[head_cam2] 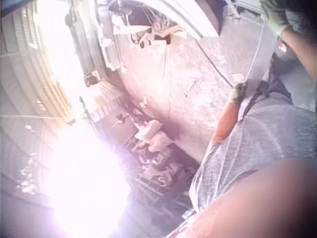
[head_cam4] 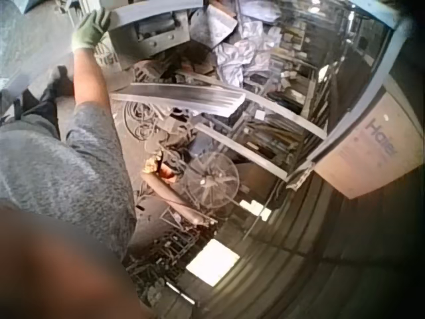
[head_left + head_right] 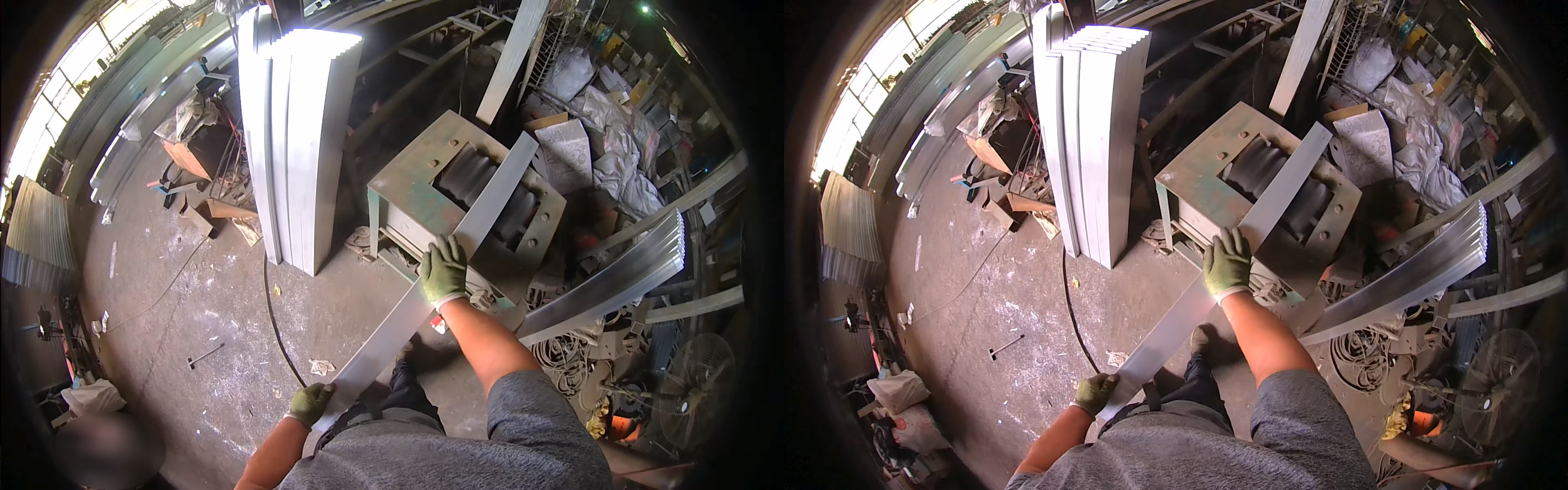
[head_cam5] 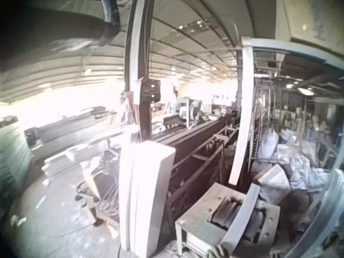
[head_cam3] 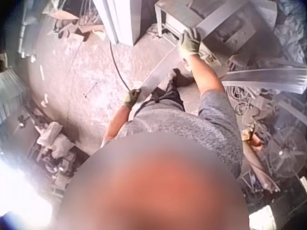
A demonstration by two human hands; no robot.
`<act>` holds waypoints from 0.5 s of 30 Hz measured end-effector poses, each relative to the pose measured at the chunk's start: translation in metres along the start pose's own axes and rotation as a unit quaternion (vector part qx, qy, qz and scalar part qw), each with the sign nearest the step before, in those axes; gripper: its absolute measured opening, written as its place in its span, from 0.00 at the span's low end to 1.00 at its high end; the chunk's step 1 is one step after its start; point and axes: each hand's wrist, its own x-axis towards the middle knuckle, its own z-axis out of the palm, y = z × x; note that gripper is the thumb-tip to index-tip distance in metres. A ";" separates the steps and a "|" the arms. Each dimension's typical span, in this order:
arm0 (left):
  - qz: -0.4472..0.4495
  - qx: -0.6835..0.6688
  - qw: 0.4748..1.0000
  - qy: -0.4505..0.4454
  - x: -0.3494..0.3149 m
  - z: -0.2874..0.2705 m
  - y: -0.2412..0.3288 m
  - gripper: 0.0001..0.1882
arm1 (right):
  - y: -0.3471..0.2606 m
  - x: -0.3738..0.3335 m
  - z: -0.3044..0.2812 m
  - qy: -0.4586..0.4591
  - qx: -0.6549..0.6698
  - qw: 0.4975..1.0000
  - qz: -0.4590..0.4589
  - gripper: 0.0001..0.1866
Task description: The person repeatedly feeds long, flat metal sheets into a manual bending machine, pulls them through to form a curved profile, and stacks the finished pieces. The person handles each sheet individually, aligns it with the machine rollers, and places the bent output onto a growing stack.
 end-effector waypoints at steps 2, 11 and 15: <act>0.006 -0.015 1.000 0.007 -0.017 0.003 -0.040 0.32 | -0.028 -0.024 -0.002 -0.002 0.007 1.000 0.008 0.24; -0.061 0.012 0.998 -0.032 -0.114 -0.026 -0.194 0.26 | -0.167 -0.142 -0.011 -0.063 0.077 0.995 0.001 0.26; -0.083 0.012 0.995 -0.055 -0.166 -0.051 -0.264 0.25 | -0.224 -0.195 -0.028 -0.133 0.154 0.979 -0.010 0.28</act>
